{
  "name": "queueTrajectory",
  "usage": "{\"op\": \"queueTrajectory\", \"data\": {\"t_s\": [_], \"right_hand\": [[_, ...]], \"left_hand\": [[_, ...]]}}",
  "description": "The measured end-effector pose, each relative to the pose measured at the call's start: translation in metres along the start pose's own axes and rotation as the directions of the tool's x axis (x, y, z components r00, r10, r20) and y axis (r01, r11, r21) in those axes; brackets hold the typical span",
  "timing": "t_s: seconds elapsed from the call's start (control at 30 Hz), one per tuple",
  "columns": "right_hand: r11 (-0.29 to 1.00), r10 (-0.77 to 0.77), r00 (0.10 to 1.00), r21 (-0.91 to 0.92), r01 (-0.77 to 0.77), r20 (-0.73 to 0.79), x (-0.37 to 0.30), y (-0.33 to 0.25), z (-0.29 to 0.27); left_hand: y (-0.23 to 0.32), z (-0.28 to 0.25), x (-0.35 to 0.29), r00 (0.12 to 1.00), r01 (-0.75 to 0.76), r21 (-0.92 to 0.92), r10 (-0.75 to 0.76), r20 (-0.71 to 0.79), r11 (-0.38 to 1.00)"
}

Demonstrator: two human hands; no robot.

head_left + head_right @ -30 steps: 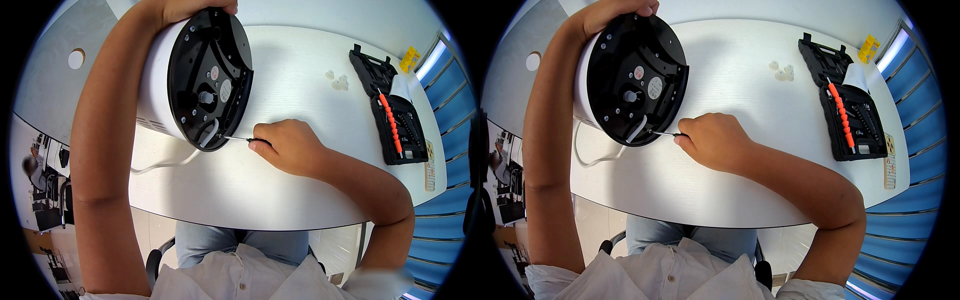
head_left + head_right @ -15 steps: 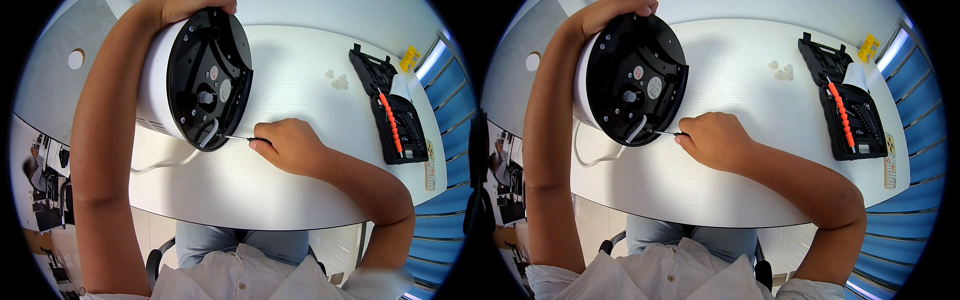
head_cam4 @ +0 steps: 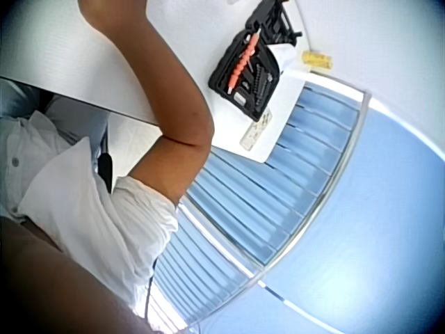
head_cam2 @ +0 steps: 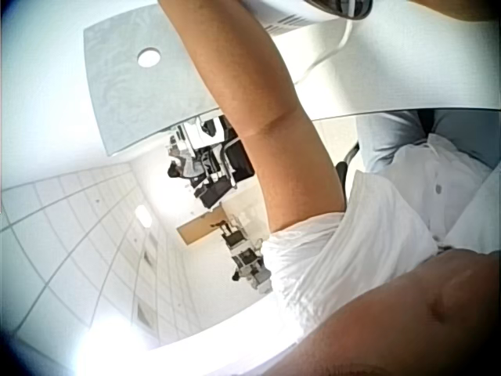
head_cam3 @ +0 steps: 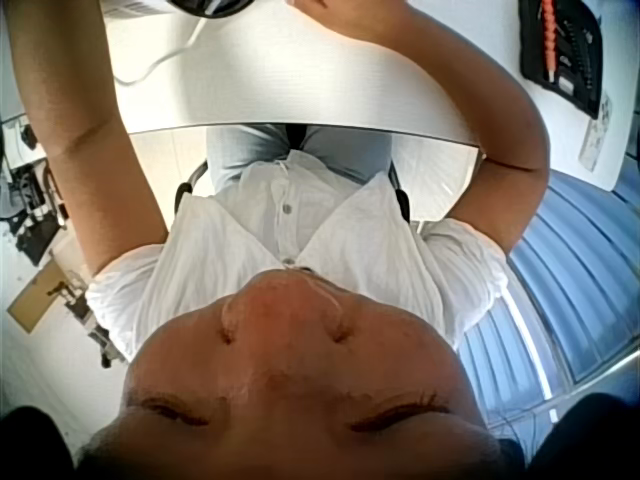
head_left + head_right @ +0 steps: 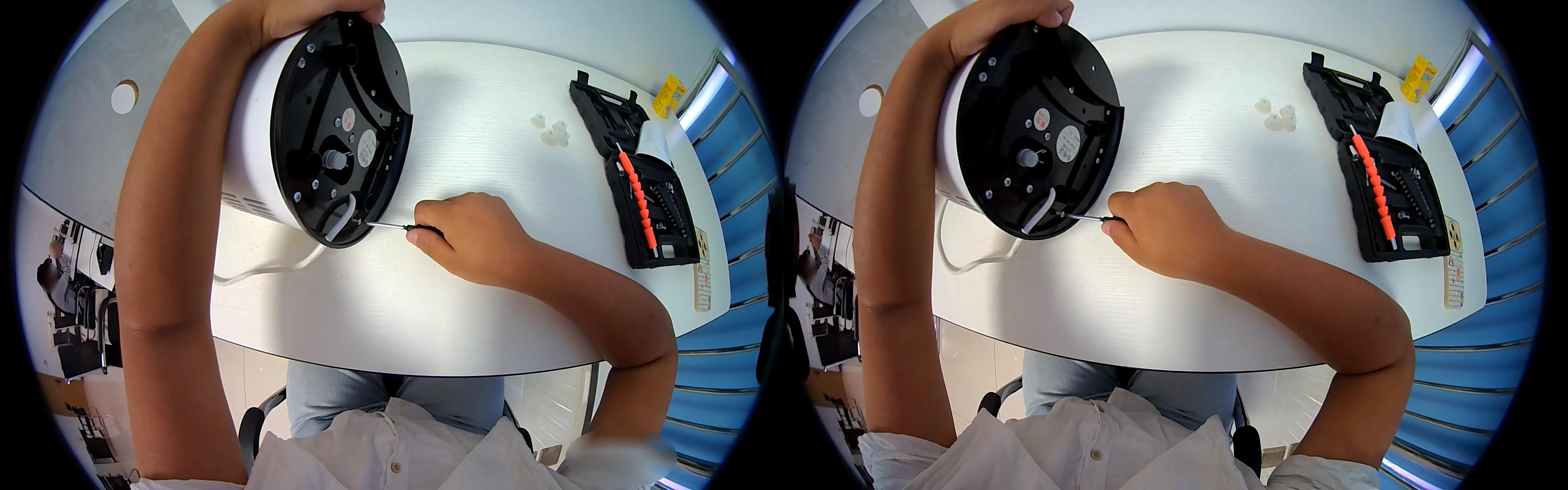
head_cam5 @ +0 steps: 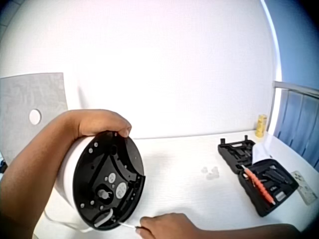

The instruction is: The person uses a screwdriver to remove multiple screws from the black base of a white cylindrical appliance. They systematically unscrew fasteners and place them on the table, gradually exposing the internal components of the device.

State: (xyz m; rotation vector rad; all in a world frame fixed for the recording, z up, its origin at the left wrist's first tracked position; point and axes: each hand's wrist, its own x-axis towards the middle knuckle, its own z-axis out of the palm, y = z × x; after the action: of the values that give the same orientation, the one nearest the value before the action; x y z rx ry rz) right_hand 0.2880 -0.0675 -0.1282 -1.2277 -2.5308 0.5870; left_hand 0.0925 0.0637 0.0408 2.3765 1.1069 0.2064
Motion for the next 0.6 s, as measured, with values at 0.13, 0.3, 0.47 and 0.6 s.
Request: {"op": "queueTrajectory", "data": {"t_s": [0.13,0.3,0.47,0.6], "right_hand": [[1.0,-0.011,1.0,0.012,0.011,-0.015,0.0,0.001,0.002],[1.0,-0.023,0.999,-0.02,0.022,-0.042,0.001,-0.001,0.007],[0.897,-0.296,0.906,-0.414,0.155,-0.302,-0.004,0.004,0.024],[0.823,-0.389,0.852,-0.547,0.151,-0.351,-0.005,-0.001,0.025]], "left_hand": [[0.006,0.002,-0.002,0.998,0.068,-0.038,-0.069,-0.012,0.997],[-0.001,0.0,-0.001,1.0,0.011,-0.018,-0.011,0.008,1.0],[-0.012,-0.005,0.004,0.986,-0.167,0.05,0.165,0.033,0.985],[-0.014,-0.004,0.004,0.992,-0.121,0.02,0.12,0.028,0.993]]}}
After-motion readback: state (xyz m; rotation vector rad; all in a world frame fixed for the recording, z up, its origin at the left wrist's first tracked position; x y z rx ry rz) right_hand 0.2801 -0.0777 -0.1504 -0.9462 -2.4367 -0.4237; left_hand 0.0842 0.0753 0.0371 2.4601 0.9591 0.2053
